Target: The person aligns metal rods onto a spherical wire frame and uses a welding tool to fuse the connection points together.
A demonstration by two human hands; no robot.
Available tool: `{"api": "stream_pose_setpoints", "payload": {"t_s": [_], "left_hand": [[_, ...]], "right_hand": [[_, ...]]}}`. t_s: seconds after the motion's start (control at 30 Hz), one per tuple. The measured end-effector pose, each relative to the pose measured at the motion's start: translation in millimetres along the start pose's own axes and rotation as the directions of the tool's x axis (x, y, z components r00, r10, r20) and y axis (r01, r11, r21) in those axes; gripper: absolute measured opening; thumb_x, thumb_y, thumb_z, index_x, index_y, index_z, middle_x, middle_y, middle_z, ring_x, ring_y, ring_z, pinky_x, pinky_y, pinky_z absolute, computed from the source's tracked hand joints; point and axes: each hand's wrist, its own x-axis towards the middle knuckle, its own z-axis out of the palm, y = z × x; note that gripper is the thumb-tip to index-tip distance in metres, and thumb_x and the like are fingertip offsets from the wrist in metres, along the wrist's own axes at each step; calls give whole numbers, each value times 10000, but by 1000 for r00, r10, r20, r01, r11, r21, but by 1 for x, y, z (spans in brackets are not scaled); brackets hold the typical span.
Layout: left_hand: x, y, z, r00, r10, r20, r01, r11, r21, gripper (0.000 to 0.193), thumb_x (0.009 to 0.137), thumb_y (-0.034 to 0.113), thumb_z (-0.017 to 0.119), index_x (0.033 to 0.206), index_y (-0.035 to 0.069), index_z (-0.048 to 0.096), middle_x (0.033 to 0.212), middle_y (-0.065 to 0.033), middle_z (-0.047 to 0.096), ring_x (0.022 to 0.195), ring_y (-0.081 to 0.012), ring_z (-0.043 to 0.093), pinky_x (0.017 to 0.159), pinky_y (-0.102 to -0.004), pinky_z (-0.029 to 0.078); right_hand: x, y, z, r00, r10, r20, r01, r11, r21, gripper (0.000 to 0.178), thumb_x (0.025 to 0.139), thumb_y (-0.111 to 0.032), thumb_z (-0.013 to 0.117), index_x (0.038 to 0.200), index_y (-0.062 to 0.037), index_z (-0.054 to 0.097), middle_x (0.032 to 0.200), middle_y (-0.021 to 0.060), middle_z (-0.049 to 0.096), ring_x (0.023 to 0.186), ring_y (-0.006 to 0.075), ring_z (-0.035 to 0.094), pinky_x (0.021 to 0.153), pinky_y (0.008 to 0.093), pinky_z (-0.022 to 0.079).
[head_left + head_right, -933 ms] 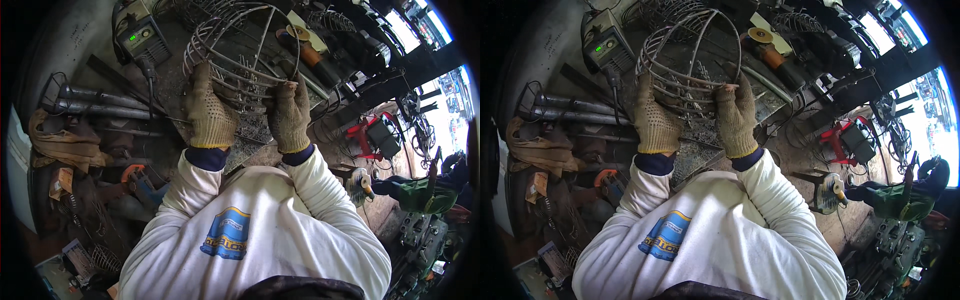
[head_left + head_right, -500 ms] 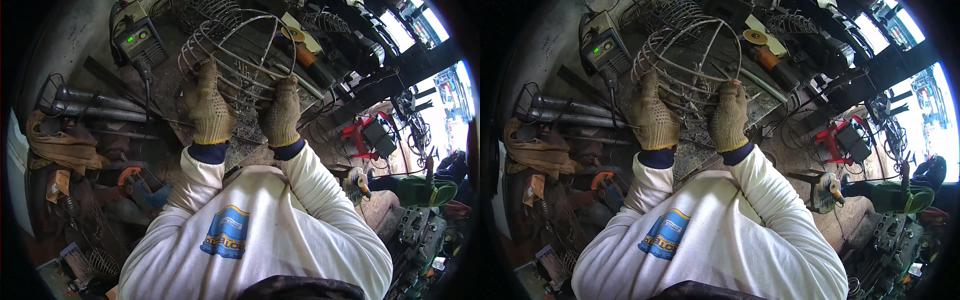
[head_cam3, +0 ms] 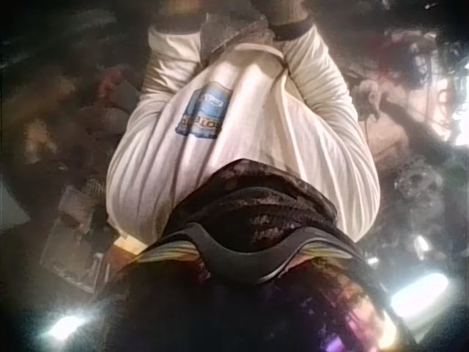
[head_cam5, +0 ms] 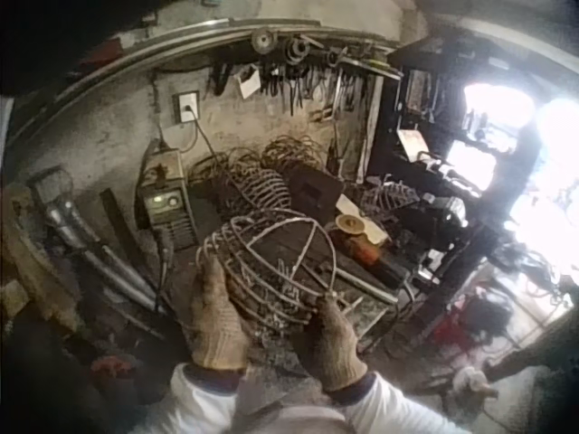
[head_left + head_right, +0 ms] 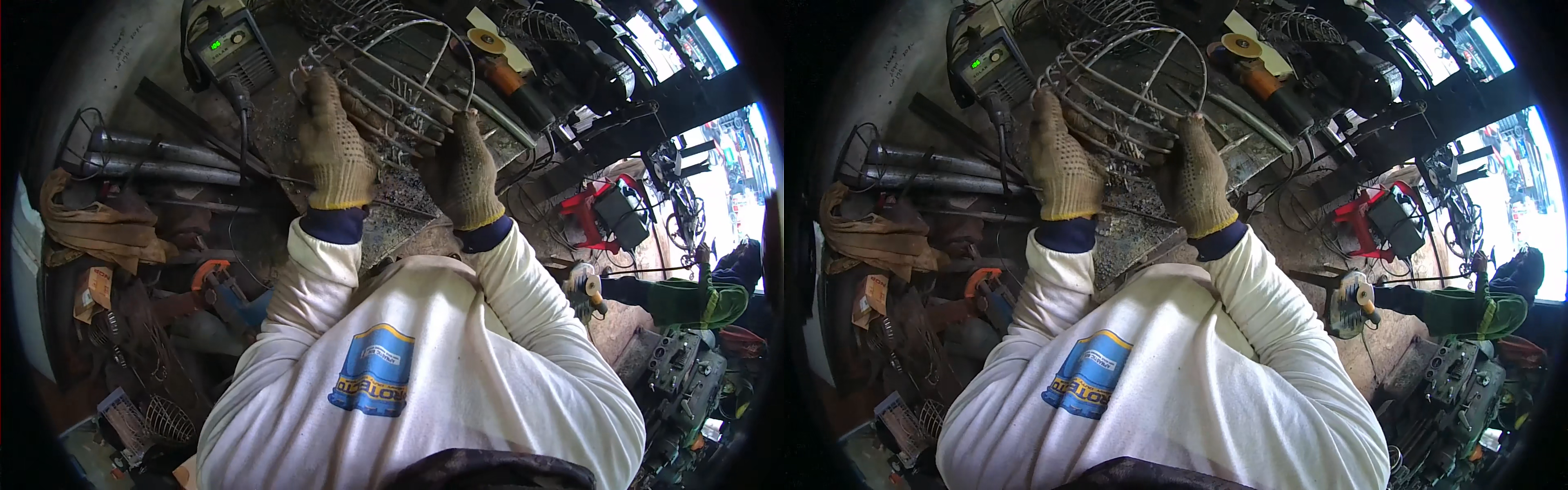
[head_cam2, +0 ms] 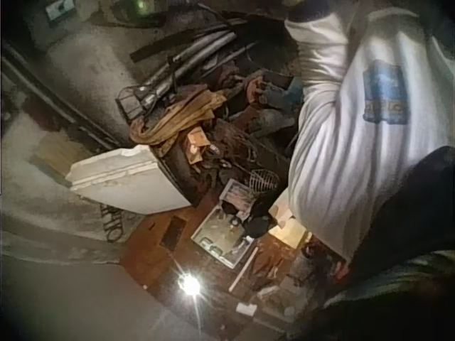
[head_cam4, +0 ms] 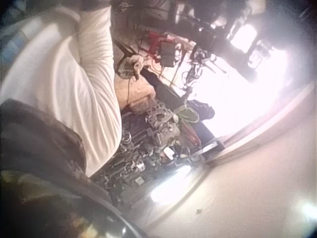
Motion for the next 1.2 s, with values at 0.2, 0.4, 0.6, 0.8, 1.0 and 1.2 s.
{"api": "stream_pose_setpoints", "payload": {"t_s": [0.2, 0.4, 0.6, 0.8, 1.0, 1.2], "left_hand": [[1, 0, -6, 997, -72, -32, 65, 982, -177, 481, 1028, 370, 515, 1385, 52, 469, 1322, -178, 552, 1150, -263, 593, 967, -405, 508], [-5, 12, -1, 991, -118, -60, 96, 954, -284, 504, 1027, 437, 487, 1386, 83, 482, 1321, -127, 573, 1122, -257, 616, 942, -392, 528], [4, -10, -22, 999, -35, -22, 30, 983, -180, 454, 1025, 462, 471, 1333, 137, 544, 1250, -71, 629, 1032, -219, 657, 855, -381, 575], [9, -20, -21, 995, 84, 47, -77, 987, -138, 431, 1032, 445, 464, 1319, 138, 560, 1203, -64, 650, 1003, -208, 664, 840, -369, 579], [4, -16, -21, 975, 216, 48, -221, 965, 139, 483, 1036, 449, 449, 1368, 103, 512, 1267, -72, 604, 1064, -232, 633, 860, -368, 557], [-17, 1, -9, 932, 344, 112, -362, 881, 306, 530, 920, 273, 632, 1375, 48, 481, 1277, -150, 575, 1118, -299, 601, 972, -399, 493]], "right_hand": [[14, 15, -25, 965, -105, 240, 134, 985, -108, 403, 1007, -493, 514, 1167, -131, 594, 1042, 78, 646, 905, 257, 626, 825, 432, 499], [5, 10, -15, 969, 8, 247, -43, 990, 133, 332, 1010, -414, 544, 1159, -121, 590, 1124, 94, 630, 975, 266, 620, 841, 438, 505], [-7, 7, 7, 997, 24, 72, -32, 992, 122, 224, 984, -290, 624, 1039, -75, 589, 888, 69, 563, 786, 181, 535, 707, 353, 454], [-2, 2, -13, 972, 51, 231, -87, 985, 150, 177, 982, -250, 603, 1058, -97, 650, 961, 74, 639, 832, 221, 605, 755, 381, 482], [-5, 2, -7, 982, 45, 181, -77, 982, 174, 212, 978, -283, 605, 1066, -96, 655, 909, 90, 642, 839, 221, 604, 771, 394, 478], [6, 9, -27, 938, 10, 345, -69, 985, 158, 389, 992, -402, 570, 1167, -61, 628, 1135, 136, 653, 1040, 294, 618, 933, 481, 477]]}}
